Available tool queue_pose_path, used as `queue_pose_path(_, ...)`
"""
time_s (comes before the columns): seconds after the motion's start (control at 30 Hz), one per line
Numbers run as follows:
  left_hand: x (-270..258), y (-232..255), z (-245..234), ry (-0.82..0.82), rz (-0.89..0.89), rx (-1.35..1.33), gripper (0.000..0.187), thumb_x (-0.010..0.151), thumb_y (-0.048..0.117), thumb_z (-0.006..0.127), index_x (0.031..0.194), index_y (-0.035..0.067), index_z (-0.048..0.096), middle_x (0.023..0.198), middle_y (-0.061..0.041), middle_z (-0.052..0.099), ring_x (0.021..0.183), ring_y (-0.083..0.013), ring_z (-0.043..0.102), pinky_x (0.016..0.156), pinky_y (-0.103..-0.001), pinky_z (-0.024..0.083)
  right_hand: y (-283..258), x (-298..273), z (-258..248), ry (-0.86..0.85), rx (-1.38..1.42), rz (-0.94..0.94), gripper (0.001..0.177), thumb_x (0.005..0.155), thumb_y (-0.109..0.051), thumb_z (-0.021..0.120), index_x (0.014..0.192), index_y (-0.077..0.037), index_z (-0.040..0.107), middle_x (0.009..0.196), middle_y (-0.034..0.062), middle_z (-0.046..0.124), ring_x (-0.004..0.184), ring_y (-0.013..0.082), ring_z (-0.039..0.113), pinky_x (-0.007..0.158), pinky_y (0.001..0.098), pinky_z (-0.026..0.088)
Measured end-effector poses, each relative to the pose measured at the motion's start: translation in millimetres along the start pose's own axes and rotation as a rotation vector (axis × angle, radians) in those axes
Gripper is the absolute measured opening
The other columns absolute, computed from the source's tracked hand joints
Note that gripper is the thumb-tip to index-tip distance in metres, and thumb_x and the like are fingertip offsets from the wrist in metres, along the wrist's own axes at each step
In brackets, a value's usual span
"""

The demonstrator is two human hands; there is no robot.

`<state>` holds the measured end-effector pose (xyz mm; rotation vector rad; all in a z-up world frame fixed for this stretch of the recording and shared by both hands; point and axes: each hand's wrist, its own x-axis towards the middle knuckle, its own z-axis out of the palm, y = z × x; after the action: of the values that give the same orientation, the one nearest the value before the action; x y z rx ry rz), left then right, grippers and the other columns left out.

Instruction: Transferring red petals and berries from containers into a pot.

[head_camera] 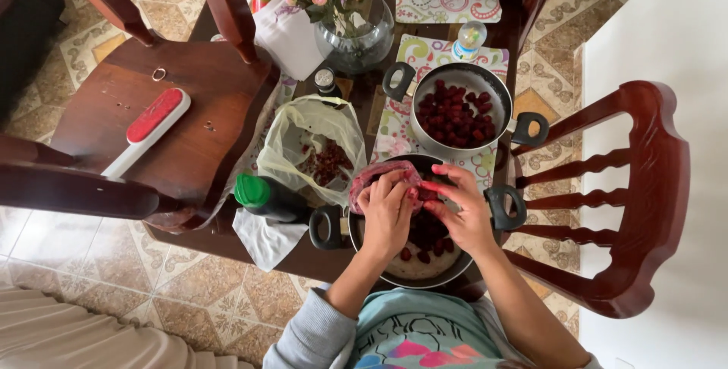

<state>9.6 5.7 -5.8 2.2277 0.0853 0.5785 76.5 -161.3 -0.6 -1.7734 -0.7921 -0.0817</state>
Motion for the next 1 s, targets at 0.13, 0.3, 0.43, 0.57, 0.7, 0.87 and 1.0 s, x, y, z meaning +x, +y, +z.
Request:
queue_pose_path(0.13,2,11,-7,-0.008,-0.009,0.027,0.022,0.092,0.012,0.062,0.113,0.007,0.068,0.134,-0.008,0.061,0.119,-0.0280,0.057,0.102,-0.046,0.033,-5,2,-1,0.034,-0.103,-0.045,0.040,0.080,-0.005,0.081,0.119,-0.010,0.075,0.139,0.0084,0.058,0.136,0.0269,0.052,0.114,0.0385,0.045)
queue_pose_path(0.3,5,18,-15,0.026,0.049,0.111,0.024,0.087,0.013,0.067,0.110,0.006,0.068,0.133,-0.009,0.060,0.119,-0.0294,0.056,0.102,-0.048,0.032,-11,3,-2,0.062,-0.272,-0.118,0.045,0.074,-0.001,0.083,0.117,-0.011,0.075,0.136,0.0072,0.059,0.133,0.0300,0.053,0.112,0.0407,0.046)
queue_pose_path(0.43,3,11,-14,0.004,0.054,0.157,0.022,0.085,0.012,0.068,0.106,0.006,0.068,0.132,-0.008,0.061,0.118,-0.0295,0.056,0.100,-0.049,0.032,-14,4,-2,0.061,-0.339,-0.135,0.044,0.072,-0.002,0.084,0.114,-0.010,0.075,0.135,0.0062,0.060,0.132,0.0315,0.053,0.111,0.0419,0.047)
queue_pose_path(0.57,-1,4,-10,-0.036,-0.022,0.082,0.020,0.086,0.011,0.067,0.106,0.007,0.069,0.131,-0.006,0.061,0.116,-0.0284,0.056,0.099,-0.048,0.033,-10,1,-1,0.049,-0.301,-0.111,0.041,0.074,-0.002,0.084,0.114,-0.010,0.076,0.135,0.0049,0.061,0.133,0.0305,0.053,0.111,0.0419,0.047)
queue_pose_path(0.7,3,13,-16,-0.025,0.011,0.111,0.020,0.085,0.014,0.068,0.105,0.007,0.069,0.130,-0.005,0.061,0.117,-0.0276,0.055,0.098,-0.047,0.034,-5,1,-8,-0.011,-0.317,-0.118,0.037,0.075,-0.007,0.083,0.111,-0.008,0.076,0.136,0.0060,0.061,0.136,0.0315,0.050,0.113,0.0454,0.044)
queue_pose_path(0.87,4,22,-16,-0.054,0.139,0.326,0.022,0.084,0.020,0.071,0.102,0.008,0.069,0.129,-0.003,0.061,0.117,-0.0255,0.056,0.096,-0.050,0.033,-25,9,-15,-0.099,-0.513,-0.156,0.030,0.071,-0.016,0.085,0.098,-0.007,0.076,0.132,0.0077,0.061,0.135,0.0340,0.047,0.117,0.0576,0.031)
queue_pose_path(1.0,4,17,-13,-0.072,0.110,0.256,0.028,0.081,0.019,0.070,0.105,0.007,0.070,0.130,-0.004,0.061,0.116,-0.0256,0.055,0.094,-0.049,0.034,-13,1,-11,-0.061,-0.565,-0.212,0.027,0.074,-0.018,0.085,0.098,-0.009,0.077,0.132,0.0056,0.063,0.136,0.0324,0.048,0.121,0.0614,0.025)
